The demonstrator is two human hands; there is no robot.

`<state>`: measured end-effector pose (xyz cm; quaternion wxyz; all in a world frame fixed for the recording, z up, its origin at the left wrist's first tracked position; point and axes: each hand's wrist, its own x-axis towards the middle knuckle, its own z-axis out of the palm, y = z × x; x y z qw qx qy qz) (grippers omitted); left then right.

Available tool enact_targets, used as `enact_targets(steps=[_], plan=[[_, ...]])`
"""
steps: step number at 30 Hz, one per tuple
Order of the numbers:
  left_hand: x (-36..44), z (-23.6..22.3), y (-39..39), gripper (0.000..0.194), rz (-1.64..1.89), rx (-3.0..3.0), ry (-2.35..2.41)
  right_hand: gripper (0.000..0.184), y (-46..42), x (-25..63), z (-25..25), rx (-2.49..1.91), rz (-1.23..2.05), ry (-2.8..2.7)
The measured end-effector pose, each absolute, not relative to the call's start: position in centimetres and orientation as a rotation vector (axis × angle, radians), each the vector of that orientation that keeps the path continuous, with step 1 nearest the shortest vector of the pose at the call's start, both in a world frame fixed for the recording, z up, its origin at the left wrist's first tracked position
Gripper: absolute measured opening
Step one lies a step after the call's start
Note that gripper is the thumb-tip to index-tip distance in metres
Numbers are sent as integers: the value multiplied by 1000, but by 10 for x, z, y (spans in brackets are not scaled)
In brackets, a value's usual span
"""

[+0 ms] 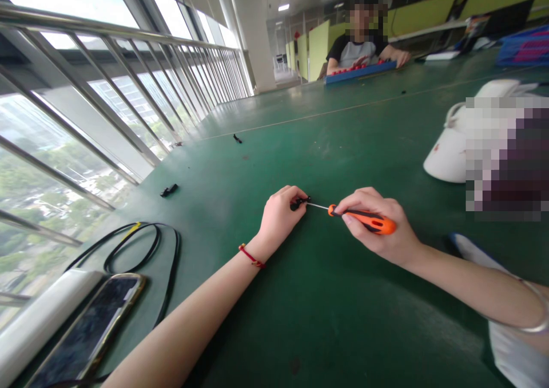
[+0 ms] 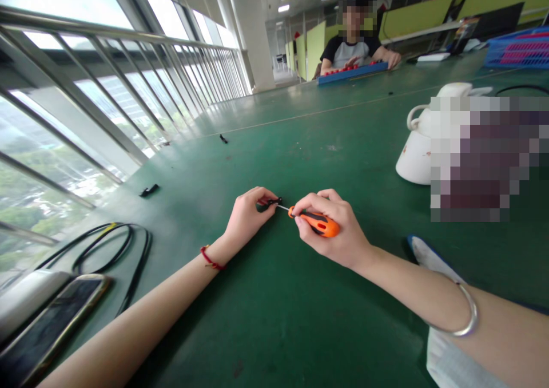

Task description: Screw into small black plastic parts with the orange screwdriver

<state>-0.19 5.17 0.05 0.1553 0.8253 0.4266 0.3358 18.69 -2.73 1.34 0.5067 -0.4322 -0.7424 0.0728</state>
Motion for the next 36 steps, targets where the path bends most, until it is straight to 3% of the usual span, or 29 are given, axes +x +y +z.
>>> enact_targets(steps=[16, 22, 24, 27, 29, 33, 36], plan=[[-2, 1, 50, 14, 953, 2402, 1216, 6, -28, 186, 13, -1062, 236, -1792], [-2, 1, 50, 13, 921, 2441, 1227, 36, -26, 186, 11, -986, 299, -1611], [-2, 2, 49, 14, 916, 2439, 1221, 32, -26, 186, 12, -997, 332, -1649], [-1, 2, 49, 15, 920, 2430, 1221, 12, -28, 185, 13, -1068, 316, -1733], [-1, 2, 49, 14, 922, 2429, 1226, 14, -29, 184, 12, -1047, 275, -1699], [-1, 1, 50, 13, 930, 2431, 1226, 38, -28, 184, 11, -956, 251, -1607], [-1, 1, 50, 14, 930, 2430, 1211, 20, -29, 185, 11, -1025, 252, -1695]])
